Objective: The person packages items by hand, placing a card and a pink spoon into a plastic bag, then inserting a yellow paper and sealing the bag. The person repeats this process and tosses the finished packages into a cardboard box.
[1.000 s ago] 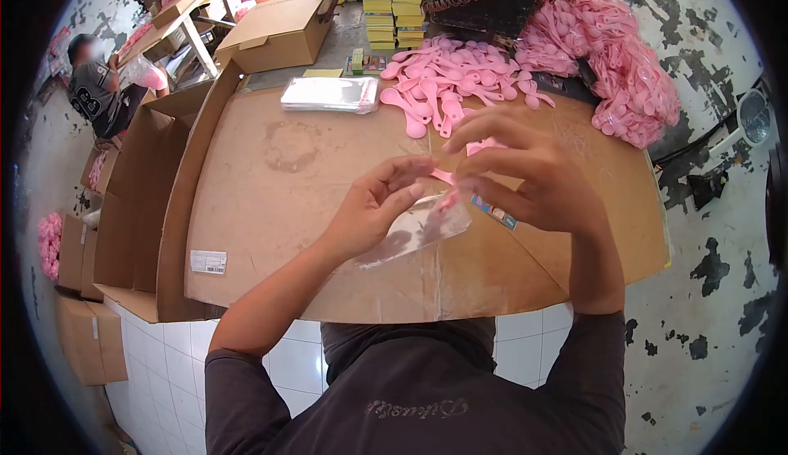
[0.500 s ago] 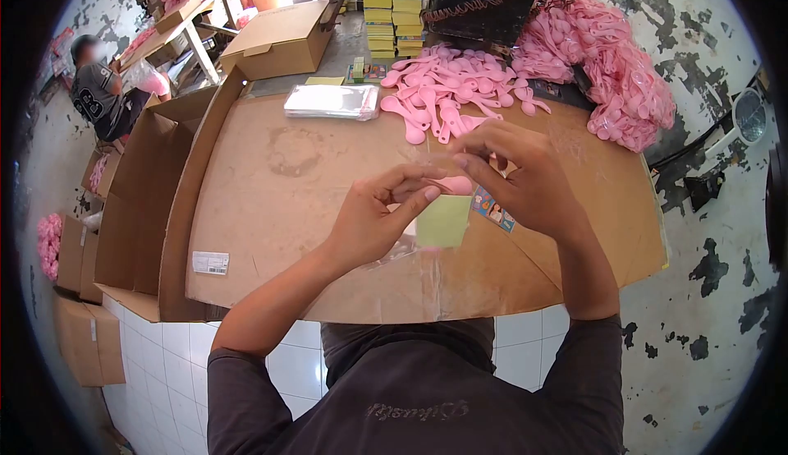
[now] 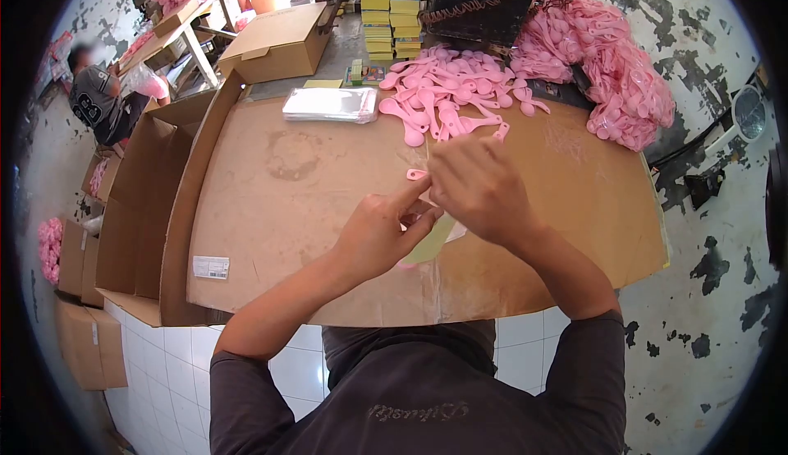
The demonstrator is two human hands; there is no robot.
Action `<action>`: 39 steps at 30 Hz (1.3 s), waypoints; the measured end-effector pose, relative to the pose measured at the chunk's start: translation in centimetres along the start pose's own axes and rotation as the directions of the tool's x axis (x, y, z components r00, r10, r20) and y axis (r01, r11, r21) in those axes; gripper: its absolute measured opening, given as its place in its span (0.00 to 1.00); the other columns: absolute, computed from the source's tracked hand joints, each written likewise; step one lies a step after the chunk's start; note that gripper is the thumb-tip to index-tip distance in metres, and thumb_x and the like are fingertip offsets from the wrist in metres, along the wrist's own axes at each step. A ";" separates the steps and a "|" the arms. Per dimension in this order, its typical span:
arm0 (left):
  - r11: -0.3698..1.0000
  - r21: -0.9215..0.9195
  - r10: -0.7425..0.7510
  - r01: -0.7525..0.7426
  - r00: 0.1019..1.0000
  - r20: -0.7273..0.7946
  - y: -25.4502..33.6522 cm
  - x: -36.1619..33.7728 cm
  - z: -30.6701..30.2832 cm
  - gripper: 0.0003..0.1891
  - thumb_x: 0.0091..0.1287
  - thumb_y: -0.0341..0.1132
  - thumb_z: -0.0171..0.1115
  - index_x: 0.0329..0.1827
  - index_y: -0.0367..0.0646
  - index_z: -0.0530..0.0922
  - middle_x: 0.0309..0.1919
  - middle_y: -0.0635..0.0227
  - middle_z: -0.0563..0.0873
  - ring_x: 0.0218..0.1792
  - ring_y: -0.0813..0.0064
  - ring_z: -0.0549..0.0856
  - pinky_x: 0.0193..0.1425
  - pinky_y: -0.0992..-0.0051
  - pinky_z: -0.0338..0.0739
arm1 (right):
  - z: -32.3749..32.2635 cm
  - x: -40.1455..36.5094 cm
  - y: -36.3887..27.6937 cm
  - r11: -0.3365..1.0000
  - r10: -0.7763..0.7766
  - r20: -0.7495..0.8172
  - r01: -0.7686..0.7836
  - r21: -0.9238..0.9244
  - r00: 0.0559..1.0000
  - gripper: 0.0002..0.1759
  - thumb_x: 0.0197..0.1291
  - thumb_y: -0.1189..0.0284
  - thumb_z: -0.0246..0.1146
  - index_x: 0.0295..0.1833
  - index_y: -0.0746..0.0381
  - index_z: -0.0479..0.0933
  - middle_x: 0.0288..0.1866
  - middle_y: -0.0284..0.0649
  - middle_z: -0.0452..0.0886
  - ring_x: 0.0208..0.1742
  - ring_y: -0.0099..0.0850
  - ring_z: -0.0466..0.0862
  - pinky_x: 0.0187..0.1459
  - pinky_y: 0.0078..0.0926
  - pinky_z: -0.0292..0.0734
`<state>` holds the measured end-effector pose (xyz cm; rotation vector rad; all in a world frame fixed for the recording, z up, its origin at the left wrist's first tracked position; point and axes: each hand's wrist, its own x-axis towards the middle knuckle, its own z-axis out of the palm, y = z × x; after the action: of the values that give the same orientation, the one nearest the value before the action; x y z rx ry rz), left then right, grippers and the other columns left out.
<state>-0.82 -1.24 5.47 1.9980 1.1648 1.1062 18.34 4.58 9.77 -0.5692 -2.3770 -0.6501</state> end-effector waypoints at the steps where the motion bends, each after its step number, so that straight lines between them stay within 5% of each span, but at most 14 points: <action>1: 1.000 -0.015 0.006 -0.005 1.000 0.012 -0.1 0.0 -0.1 0.23 0.72 0.28 0.69 0.69 0.30 0.77 0.37 0.55 0.94 0.37 0.69 0.94 0.44 0.73 0.86 | -0.1 0.1 0.5 0.996 0.076 -0.004 -0.076 0.036 0.997 0.13 0.55 0.68 0.71 0.41 0.64 0.81 0.45 0.38 0.80 0.50 0.34 0.81 0.51 0.34 0.73; 5: 0.949 -0.302 -0.088 0.091 0.996 0.022 -1.1 0.2 -0.3 0.21 0.75 0.30 0.66 0.68 0.33 0.78 0.40 0.57 0.94 0.37 0.73 0.93 0.40 0.74 0.86 | -1.3 -0.9 4.1 0.741 0.419 0.080 -0.392 0.545 0.904 0.08 0.65 0.71 0.67 0.42 0.65 0.79 0.41 0.38 0.79 0.43 0.29 0.81 0.42 0.29 0.75; 7: 0.876 -0.452 -0.168 0.170 0.985 0.045 -1.5 0.2 -0.6 0.19 0.77 0.30 0.65 0.69 0.33 0.78 0.44 0.59 0.94 0.42 0.77 0.92 0.44 0.76 0.86 | -4.1 -3.0 6.3 0.104 0.431 0.519 -0.612 0.784 0.738 0.07 0.72 0.72 0.62 0.41 0.64 0.77 0.36 0.34 0.79 0.37 0.23 0.80 0.37 0.24 0.75; 10: 0.800 -0.553 -0.218 0.231 0.972 0.091 -2.2 0.7 -1.7 0.19 0.79 0.30 0.63 0.69 0.33 0.78 0.50 0.60 0.93 0.50 0.81 0.90 0.53 0.78 0.85 | -5.3 -10.8 14.4 -0.399 0.341 0.596 -0.461 0.792 0.727 0.06 0.74 0.73 0.61 0.46 0.65 0.78 0.33 0.33 0.79 0.37 0.23 0.81 0.39 0.22 0.77; 11: 0.767 -0.598 -0.223 0.232 0.971 0.091 -2.5 0.7 -1.6 0.19 0.79 0.30 0.63 0.69 0.32 0.78 0.51 0.59 0.93 0.51 0.81 0.89 0.55 0.79 0.84 | -4.9 -13.4 17.0 -0.371 0.396 0.577 -0.450 0.812 0.714 0.06 0.72 0.74 0.61 0.49 0.65 0.78 0.35 0.36 0.80 0.38 0.28 0.82 0.41 0.25 0.78; 13: 0.719 -0.653 -0.228 0.237 0.968 0.101 -2.2 0.8 -1.6 0.19 0.79 0.29 0.64 0.69 0.30 0.77 0.53 0.58 0.92 0.53 0.81 0.89 0.59 0.80 0.83 | -3.2 -18.7 21.6 0.139 0.641 0.477 -0.702 0.699 0.602 0.09 0.70 0.77 0.62 0.53 0.66 0.79 0.37 0.41 0.83 0.40 0.36 0.83 0.43 0.31 0.79; 14: 0.732 -0.639 -0.232 0.237 0.968 0.093 -2.1 0.8 -1.6 0.19 0.79 0.29 0.63 0.69 0.30 0.77 0.52 0.56 0.92 0.53 0.79 0.89 0.59 0.79 0.83 | -1.6 -21.3 23.2 0.545 0.709 0.312 -0.773 0.325 0.632 0.11 0.69 0.78 0.62 0.55 0.67 0.79 0.39 0.44 0.84 0.41 0.40 0.84 0.45 0.34 0.80; 16: 0.760 -0.605 -0.242 0.236 0.968 0.074 -2.0 0.8 -1.5 0.20 0.79 0.28 0.62 0.70 0.29 0.76 0.52 0.54 0.92 0.53 0.75 0.90 0.60 0.76 0.84 | -0.3 -24.4 23.6 0.747 0.641 0.046 -0.610 -0.263 0.766 0.16 0.66 0.80 0.62 0.60 0.68 0.79 0.41 0.49 0.86 0.44 0.49 0.86 0.48 0.40 0.82; 20: 0.753 -0.611 -0.261 0.243 0.964 0.061 -2.2 0.9 -1.2 0.18 0.80 0.29 0.62 0.68 0.29 0.77 0.51 0.55 0.92 0.53 0.75 0.90 0.60 0.75 0.84 | -3.3 -17.1 17.6 0.677 0.664 -0.011 -0.606 -0.418 0.748 0.17 0.66 0.80 0.63 0.60 0.67 0.81 0.54 0.52 0.87 0.53 0.48 0.87 0.54 0.38 0.81; 22: 0.748 -0.625 -0.253 0.222 0.967 0.041 -2.3 1.2 -0.9 0.18 0.80 0.30 0.62 0.68 0.29 0.78 0.51 0.56 0.92 0.53 0.75 0.90 0.60 0.75 0.84 | -1.9 -13.4 14.2 0.609 0.763 0.140 -0.774 0.171 0.631 0.18 0.67 0.76 0.64 0.62 0.66 0.83 0.56 0.52 0.88 0.55 0.41 0.88 0.55 0.34 0.81; 24: 0.775 -0.592 -0.238 0.221 0.970 0.050 -2.5 1.1 -0.7 0.18 0.80 0.30 0.62 0.67 0.29 0.78 0.51 0.56 0.92 0.53 0.75 0.90 0.60 0.75 0.84 | -2.1 -8.7 8.5 0.423 0.598 0.558 -0.818 0.390 0.575 0.22 0.72 0.65 0.67 0.65 0.64 0.81 0.48 0.42 0.89 0.46 0.27 0.88 0.49 0.31 0.82; 26: 0.782 -0.587 -0.226 0.209 0.973 0.045 -2.9 0.9 -0.3 0.18 0.80 0.30 0.62 0.67 0.29 0.78 0.51 0.57 0.92 0.53 0.75 0.90 0.60 0.75 0.85 | -0.4 -6.3 4.1 0.319 0.313 0.494 -0.580 0.750 0.811 0.20 0.72 0.72 0.67 0.66 0.63 0.79 0.51 0.36 0.89 0.46 0.23 0.86 0.49 0.25 0.80; 32: 0.733 -0.644 -0.257 0.219 0.966 0.036 -2.7 0.9 -0.3 0.17 0.80 0.32 0.63 0.65 0.30 0.80 0.52 0.57 0.92 0.52 0.74 0.90 0.58 0.74 0.86 | 2.3 -5.2 1.4 -0.061 0.274 0.618 -0.628 0.776 0.737 0.19 0.73 0.77 0.66 0.67 0.65 0.79 0.46 0.38 0.87 0.42 0.21 0.85 0.42 0.22 0.81; 39: 0.736 -0.611 -0.303 0.291 0.949 0.086 -4.1 0.7 0.4 0.15 0.79 0.33 0.64 0.63 0.33 0.83 0.51 0.60 0.92 0.49 0.77 0.90 0.54 0.75 0.87 | 3.3 -6.5 1.4 -0.158 0.396 0.594 -0.585 0.796 0.700 0.13 0.73 0.76 0.66 0.60 0.67 0.82 0.45 0.34 0.86 0.44 0.18 0.83 0.46 0.21 0.80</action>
<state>-1.95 1.23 2.31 1.2423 0.9209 1.1479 22.33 6.04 3.73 -0.7666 -1.7472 1.4470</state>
